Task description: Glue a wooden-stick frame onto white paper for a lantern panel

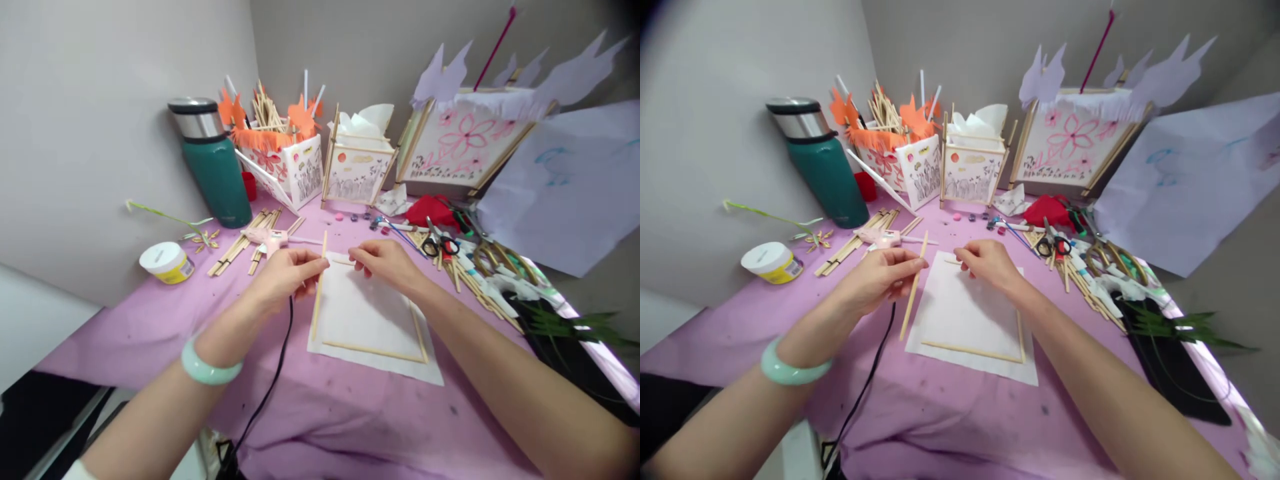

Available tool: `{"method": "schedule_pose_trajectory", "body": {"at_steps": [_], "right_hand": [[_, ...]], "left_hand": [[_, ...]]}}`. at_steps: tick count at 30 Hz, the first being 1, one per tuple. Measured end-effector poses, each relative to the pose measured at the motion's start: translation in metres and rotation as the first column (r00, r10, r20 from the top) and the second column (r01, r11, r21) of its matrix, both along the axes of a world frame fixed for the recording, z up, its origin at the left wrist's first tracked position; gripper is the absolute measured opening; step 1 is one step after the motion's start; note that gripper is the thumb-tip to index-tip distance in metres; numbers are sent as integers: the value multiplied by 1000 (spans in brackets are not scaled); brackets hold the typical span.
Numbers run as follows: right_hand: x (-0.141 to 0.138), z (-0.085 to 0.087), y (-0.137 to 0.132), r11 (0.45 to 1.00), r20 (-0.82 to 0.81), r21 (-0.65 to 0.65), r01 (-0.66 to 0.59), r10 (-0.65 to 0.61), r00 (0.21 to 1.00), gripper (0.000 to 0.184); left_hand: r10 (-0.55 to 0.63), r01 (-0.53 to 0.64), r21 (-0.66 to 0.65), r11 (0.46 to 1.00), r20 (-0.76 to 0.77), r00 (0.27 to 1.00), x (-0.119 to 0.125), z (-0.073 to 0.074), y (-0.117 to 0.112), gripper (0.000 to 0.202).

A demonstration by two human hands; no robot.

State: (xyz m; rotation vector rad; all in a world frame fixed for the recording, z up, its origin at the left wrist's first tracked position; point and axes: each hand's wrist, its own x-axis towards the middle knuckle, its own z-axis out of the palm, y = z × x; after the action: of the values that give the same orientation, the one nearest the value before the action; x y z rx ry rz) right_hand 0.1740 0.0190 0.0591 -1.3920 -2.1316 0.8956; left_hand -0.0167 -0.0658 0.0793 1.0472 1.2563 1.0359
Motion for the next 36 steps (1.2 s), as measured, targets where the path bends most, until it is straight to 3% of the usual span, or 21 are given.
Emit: {"method": "schedule_pose_trajectory", "body": {"at_steps": [7,13,19,27,36], "right_hand": [[16,-21,-42,963,-7,57,-264,265,964,29],[10,-23,-51,945,-21,57,-322,324,946,27],[9,-24,-52,940,-13,44,-338,339,941,31],[15,-3,-64,829,126,-131,-543,557,821,14],[15,-4,-69,812,206,-125,-570,584,785,8]], "left_hand": [[-54,53,-13,998,-370,928,18,-12,17,17],[-63,59,-23,998,-510,858,14,-26,21,14],[-107,91,-56,994,-584,804,15,-29,19,13],[-97,82,-52,995,-603,792,14,-29,18,14],[-90,52,-80,995,-599,796,18,-29,18,12]]}}
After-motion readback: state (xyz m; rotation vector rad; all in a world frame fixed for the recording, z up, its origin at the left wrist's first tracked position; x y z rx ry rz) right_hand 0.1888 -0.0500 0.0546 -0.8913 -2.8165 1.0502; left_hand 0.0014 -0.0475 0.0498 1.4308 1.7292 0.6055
